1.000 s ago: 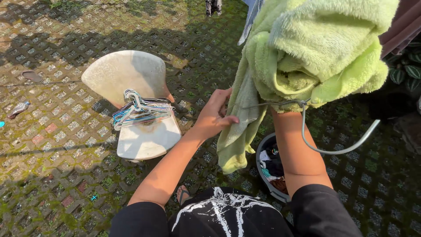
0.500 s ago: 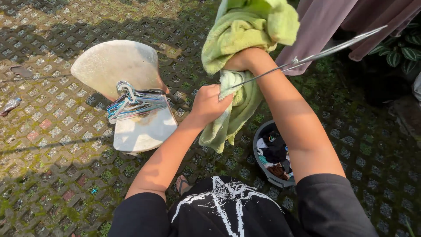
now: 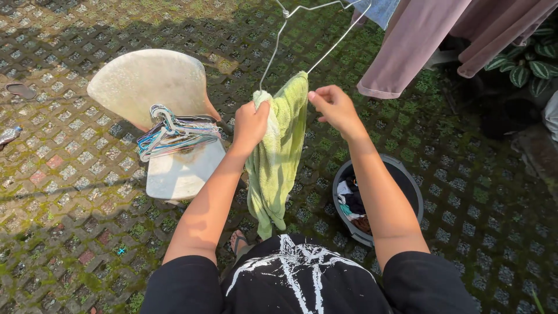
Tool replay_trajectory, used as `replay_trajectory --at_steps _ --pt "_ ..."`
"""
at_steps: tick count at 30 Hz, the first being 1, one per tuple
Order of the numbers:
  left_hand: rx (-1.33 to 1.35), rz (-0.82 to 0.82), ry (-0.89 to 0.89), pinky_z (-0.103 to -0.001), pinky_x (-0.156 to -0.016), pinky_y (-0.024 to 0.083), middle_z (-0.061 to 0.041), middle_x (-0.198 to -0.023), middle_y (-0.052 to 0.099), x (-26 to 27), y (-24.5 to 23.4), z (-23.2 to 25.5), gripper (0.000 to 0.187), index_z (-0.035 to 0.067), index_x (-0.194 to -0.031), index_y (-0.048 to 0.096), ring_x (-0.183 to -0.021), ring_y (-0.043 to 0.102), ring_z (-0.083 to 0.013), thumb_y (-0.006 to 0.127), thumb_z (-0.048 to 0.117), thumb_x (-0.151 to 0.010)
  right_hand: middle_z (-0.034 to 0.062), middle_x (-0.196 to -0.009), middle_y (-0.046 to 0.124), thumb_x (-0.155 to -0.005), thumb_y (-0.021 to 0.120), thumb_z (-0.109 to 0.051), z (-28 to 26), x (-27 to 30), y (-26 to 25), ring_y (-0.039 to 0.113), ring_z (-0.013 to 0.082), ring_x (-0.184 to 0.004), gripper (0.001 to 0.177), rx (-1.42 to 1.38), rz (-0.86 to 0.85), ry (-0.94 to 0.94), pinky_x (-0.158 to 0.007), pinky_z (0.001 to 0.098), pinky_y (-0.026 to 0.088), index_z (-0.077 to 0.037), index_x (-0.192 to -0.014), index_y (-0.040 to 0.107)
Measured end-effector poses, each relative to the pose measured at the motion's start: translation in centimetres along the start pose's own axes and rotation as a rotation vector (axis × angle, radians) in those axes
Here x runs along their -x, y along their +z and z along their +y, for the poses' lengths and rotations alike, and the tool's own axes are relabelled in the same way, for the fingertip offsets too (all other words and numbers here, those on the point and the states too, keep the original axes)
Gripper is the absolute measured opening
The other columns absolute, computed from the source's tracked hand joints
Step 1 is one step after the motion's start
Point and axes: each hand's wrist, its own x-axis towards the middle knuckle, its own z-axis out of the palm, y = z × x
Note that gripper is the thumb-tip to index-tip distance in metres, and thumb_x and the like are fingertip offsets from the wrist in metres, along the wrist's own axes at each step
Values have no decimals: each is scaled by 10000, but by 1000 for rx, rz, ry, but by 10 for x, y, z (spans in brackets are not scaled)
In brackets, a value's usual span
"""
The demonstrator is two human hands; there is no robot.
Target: Hanging various clothes and towels onto hangers and placing them on a clothes drying rack in an outdoor area.
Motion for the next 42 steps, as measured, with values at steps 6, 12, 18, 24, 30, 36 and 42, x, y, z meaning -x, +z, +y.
replay_trajectory --at_steps 6,12,18,24,30,36,42 --pt "-77 -71 35 -491 -672 494 -276 -715 642 0 -23 18 451 -71 -820 657 -705 643 -452 576 361 -916 -45 -936 615 -1061 687 -190 91 -37 19 563 56 -849 175 -403 -204 -328 -760 229 489 -72 -1011 567" --pt "-164 -224 -11 -469 -647 489 -229 -686 659 15 -62 21 424 -49 -835 655 -668 668 -384 572 359 -916 -56 -866 581 -1059 709 -112 54 -71 -50 508 35 -771 185 -224 361 -536 -699 214 444 -43 -950 576" --pt "-193 -155 -19 -459 -650 485 -238 -680 636 19 -93 12 380 -36 -868 670 -637 647 -392 568 326 -926 9 -788 643 -1015 741 -93 80 -98 -99 558 81 -705 176 128 759 -481 -679 237 491 -23 -920 611" --pt "-179 -39 144 -493 -675 497 -252 -752 667 22 -58 20 346 -22 -901 684 -727 660 -436 604 313 -923 85 -995 761 -1066 676 -168 2 -62 -17 652 161 -871 182 221 168 -311 -798 319 532 -28 -1167 733" --pt "-144 -19 278 -520 -707 496 -251 -833 665 54 7 5 369 2 -936 660 -802 651 -462 595 362 -984 110 -893 683 -945 615 -21 -83 -16 28 707 206 -813 445 -911 -261 -87 -807 357 617 -11 -1361 457" --pt "-108 -408 -129 -359 -661 483 -120 -713 675 28 -23 43 542 53 -862 763 -653 623 -204 553 531 -1008 -75 -584 311 -1094 478 -324 -78 -23 -21 213 52 -455 304 -578 -452 -21 -409 247 193 -34 -1052 559" --pt "233 140 273 -354 -828 523 -122 -1181 639 -84 37 -86 478 -13 -1270 545 -970 650 -175 727 331 -993 -76 -573 375 -1101 448 -326 -90 -8 -61 275 47 -459 350 -44 -304 -216 -403 260 241 -27 -1030 616"
